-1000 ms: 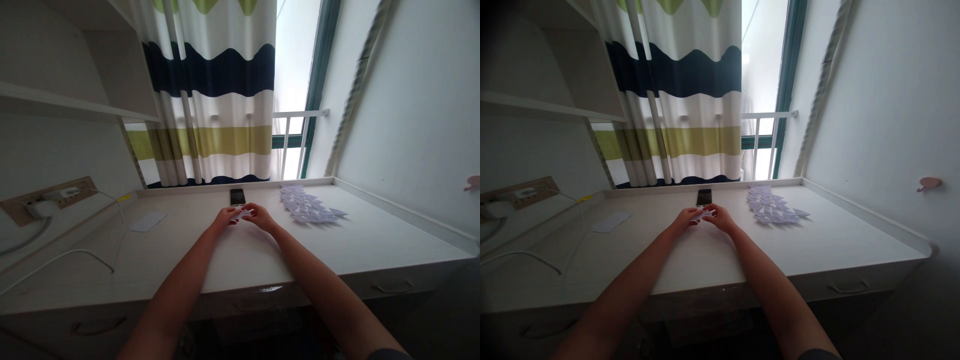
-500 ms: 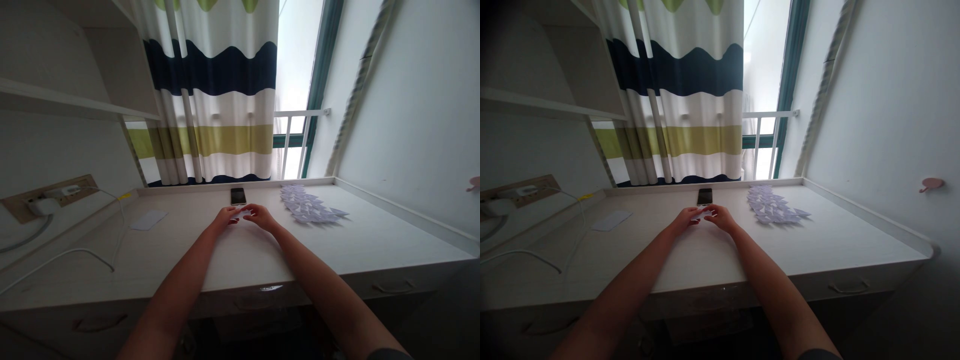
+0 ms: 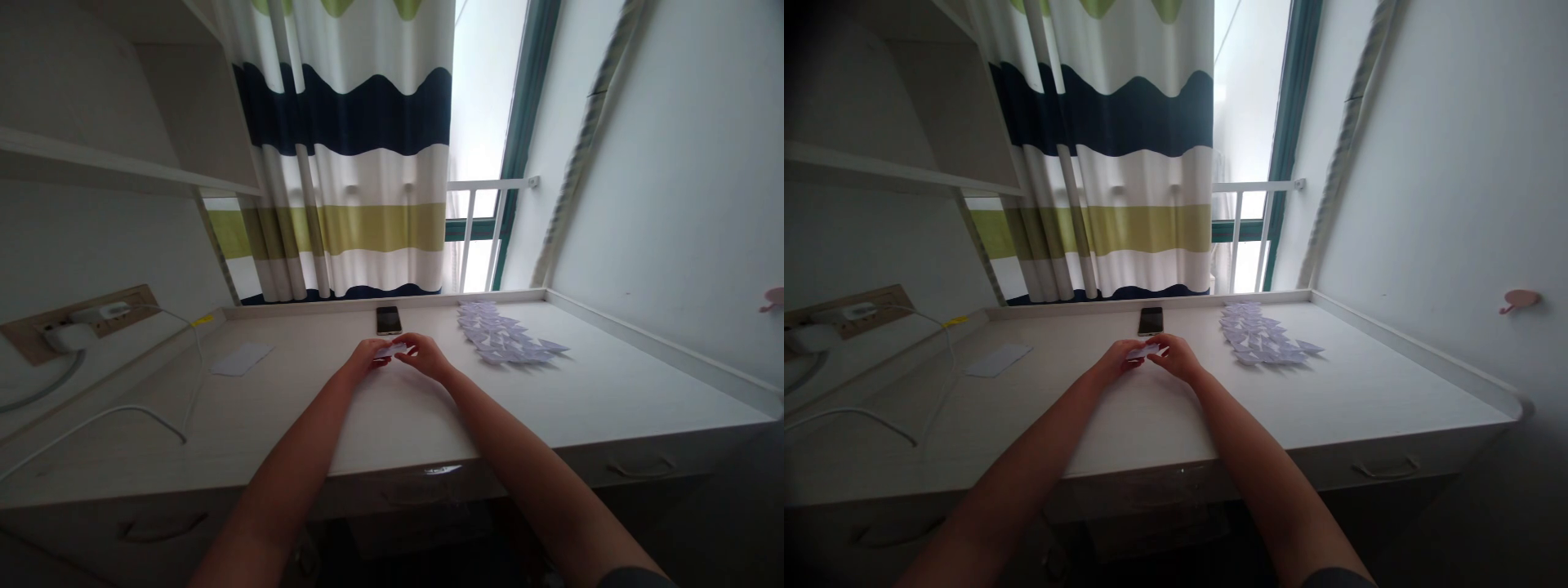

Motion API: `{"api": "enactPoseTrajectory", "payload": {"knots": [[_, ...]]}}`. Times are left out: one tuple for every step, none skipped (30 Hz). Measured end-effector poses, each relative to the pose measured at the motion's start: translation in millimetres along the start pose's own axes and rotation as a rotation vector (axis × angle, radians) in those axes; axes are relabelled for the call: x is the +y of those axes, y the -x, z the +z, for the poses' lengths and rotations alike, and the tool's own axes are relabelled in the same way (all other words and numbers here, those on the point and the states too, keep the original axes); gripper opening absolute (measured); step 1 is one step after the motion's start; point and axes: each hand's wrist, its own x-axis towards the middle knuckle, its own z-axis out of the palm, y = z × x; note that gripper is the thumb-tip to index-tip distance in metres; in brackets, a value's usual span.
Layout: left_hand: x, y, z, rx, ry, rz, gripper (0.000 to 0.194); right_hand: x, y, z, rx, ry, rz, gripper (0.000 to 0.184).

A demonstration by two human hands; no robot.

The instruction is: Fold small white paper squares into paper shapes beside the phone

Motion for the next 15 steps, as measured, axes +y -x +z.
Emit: {"api": "enactPoseTrajectory", "payload": {"knots": [[0.1,0.1,0.1,0.003,0.001,-0.001,0.023,0.4,0.0,0.0,-0.003,0.000,0.000,0.027],[0.1,0.1,0.0,0.002,-0.001,-0.002,0.024,0.6,-0.1,0.0,-0.005,-0.001,0.000,0.027],[0.0,0.0,-0.3,-0.005,-0.006,0.000,0.024,0.6,-0.1,-0.1,-0.007,-0.005,0.000,0.027],[-0.2,-0.3,-0.6,-0.016,-0.014,0.007,0.026,0.4,-0.1,-0.3,-0.005,-0.009,0.001,0.027],[-0.5,-0.5,-1.0,-0.029,-0.025,0.017,0.027,0.0,-0.1,-0.4,-0.001,-0.013,0.004,0.026],[-0.7,-0.7,-1.3,-0.042,-0.039,0.031,0.029,-0.4,-0.1,-0.6,0.004,-0.018,0.009,0.025],[-1.0,-1.0,-1.6,-0.053,-0.057,0.047,0.031,-0.6,-0.1,-0.8,0.011,-0.022,0.016,0.025],[-1.4,-1.2,-1.7,-0.058,-0.078,0.066,0.032,-0.6,-0.1,-0.9,0.016,-0.028,0.026,0.024],[-1.7,-1.4,-1.6,-0.055,-0.102,0.087,0.033,-0.2,-0.2,-1.0,0.019,-0.035,0.035,0.024],[-2.1,-1.6,-1.5,-0.047,-0.126,0.111,0.034,0.6,-0.3,-1.1,0.018,-0.044,0.044,0.023],[-2.5,-1.9,-1.3,-0.038,-0.153,0.136,0.034,1.7,-0.4,-1.2,0.016,-0.056,0.054,0.023],[-2.9,-2.2,-1.1,-0.027,-0.180,0.162,0.035,3.0,-0.6,-1.4,0.013,-0.069,0.065,0.024],[-3.3,-2.5,-0.9,-0.018,-0.205,0.186,0.035,4.4,-0.7,-1.6,0.010,-0.082,0.079,0.024],[-3.7,-2.8,-0.8,-0.011,-0.227,0.206,0.036,5.5,-0.9,-2.0,0.004,-0.094,0.092,0.025],[-4.0,-3.3,-0.7,-0.008,-0.245,0.223,0.036,6.5,-1.1,-2.5,-0.002,-0.105,0.103,0.026]]}}
